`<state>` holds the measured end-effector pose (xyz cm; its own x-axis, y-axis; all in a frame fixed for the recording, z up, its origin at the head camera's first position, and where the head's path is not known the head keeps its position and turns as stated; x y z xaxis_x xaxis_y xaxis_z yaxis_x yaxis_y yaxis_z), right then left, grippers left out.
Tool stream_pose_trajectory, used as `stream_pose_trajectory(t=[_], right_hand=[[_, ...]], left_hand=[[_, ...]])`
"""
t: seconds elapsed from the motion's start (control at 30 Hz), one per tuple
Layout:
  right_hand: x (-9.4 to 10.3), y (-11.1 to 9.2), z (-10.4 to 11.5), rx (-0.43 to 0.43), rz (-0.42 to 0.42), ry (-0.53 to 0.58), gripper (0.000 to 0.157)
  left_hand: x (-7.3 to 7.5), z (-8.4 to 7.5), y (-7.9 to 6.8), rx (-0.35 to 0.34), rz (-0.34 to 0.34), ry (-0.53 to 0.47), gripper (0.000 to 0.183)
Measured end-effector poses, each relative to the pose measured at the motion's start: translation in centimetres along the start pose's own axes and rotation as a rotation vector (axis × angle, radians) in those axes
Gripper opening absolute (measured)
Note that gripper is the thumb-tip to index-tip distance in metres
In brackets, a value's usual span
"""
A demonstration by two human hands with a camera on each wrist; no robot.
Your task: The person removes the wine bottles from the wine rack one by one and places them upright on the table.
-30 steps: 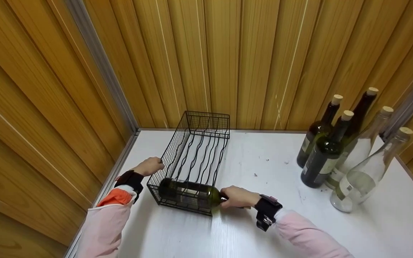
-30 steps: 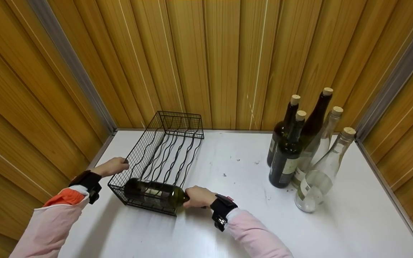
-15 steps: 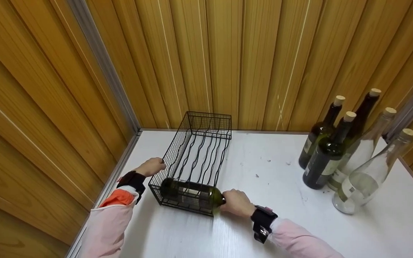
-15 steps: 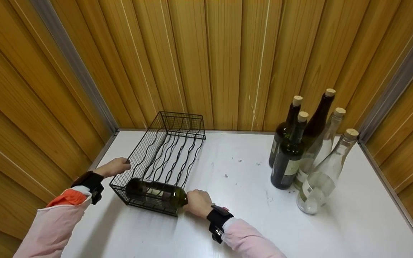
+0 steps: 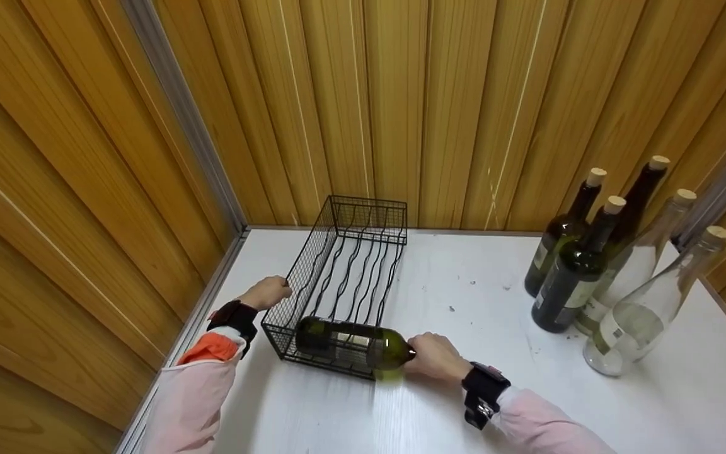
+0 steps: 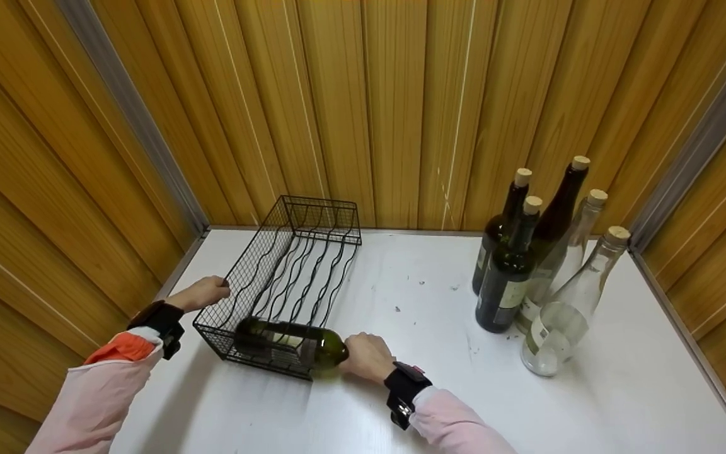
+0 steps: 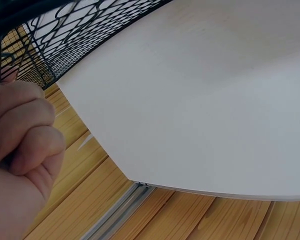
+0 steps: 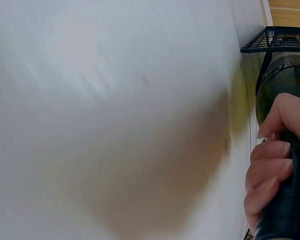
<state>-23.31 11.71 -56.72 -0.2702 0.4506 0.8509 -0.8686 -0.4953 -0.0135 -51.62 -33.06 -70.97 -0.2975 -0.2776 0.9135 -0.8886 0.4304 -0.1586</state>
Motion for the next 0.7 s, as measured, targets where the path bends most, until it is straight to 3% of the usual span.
stream_pose_trajectory(t=[0.07,0.1,0.23,0.3,0.37,0.43,0.47,0.53,0.57,0.63,0.67,0.7], right_hand=[[0.3,-0.4,-0.5,-0.001,0.002,-0.005,0.024],[0.4,-0.6,-0.7,0.000,0.001,-0.008,0.025],[1.1,-1.4,-1.5,-0.008,0.003,-0.030,0.027],[1.5,-1.9,-1.9,-0.009,0.005,-0.033,0.027],[1.8,-2.3,-2.3,-0.007,0.010,-0.041,0.027],[2.2,-2.7,-2.8,-0.006,0.017,-0.038,0.026],[2.3,-2.9,-3.0,-0.008,0.019,-0.038,0.026],[2.8,-3.4,-3.4,-0.010,0.020,-0.037,0.025],[3.0,-3.6,-3.5,-0.015,0.021,-0.029,0.024],[3.5,-4.0,-3.9,-0.022,0.022,-0.017,0.021],[3.8,-4.1,-4.0,-0.025,0.021,-0.018,0.021],[4.1,-4.3,-4.2,-0.029,0.019,-0.015,0.019]], left_hand=[[1.2,-2.2,-1.5,-0.003,-0.005,-0.004,0.028],[3.0,-5.5,-3.6,-0.012,-0.005,-0.006,0.027],[8.0,-14.4,-9.6,-0.075,-0.018,-0.037,0.027],[7.7,-14.0,-9.4,-0.069,-0.017,-0.037,0.021],[5.4,-9.7,-6.6,-0.028,0.000,-0.030,0.024],[2.2,-4.2,-3.1,-0.036,-0.025,-0.009,0.025],[1.2,-2.2,-1.8,-0.044,-0.019,-0.029,0.028],[0.3,-0.5,-0.7,-0.040,-0.021,-0.030,0.030],[0.3,-0.6,-0.7,-0.039,-0.027,-0.024,0.030],[1.6,-3.0,-2.1,-0.020,-0.021,-0.012,0.027],[3.1,-5.6,-3.6,-0.027,-0.021,-0.012,0.027],[4.8,-9.1,-5.9,-0.015,-0.018,0.002,0.024]])
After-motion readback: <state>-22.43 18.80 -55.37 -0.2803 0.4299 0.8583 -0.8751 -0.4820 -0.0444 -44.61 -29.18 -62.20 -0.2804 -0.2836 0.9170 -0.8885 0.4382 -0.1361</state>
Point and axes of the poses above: each hand's wrist, its own y-axis towards the middle knuckle, its own x-axis out of the back of the hand, z = x × y, the point moved 1 cm from there along y, towards the middle knuckle, and after that the axes turned 5 degrees about z, right-handed, at the moved point
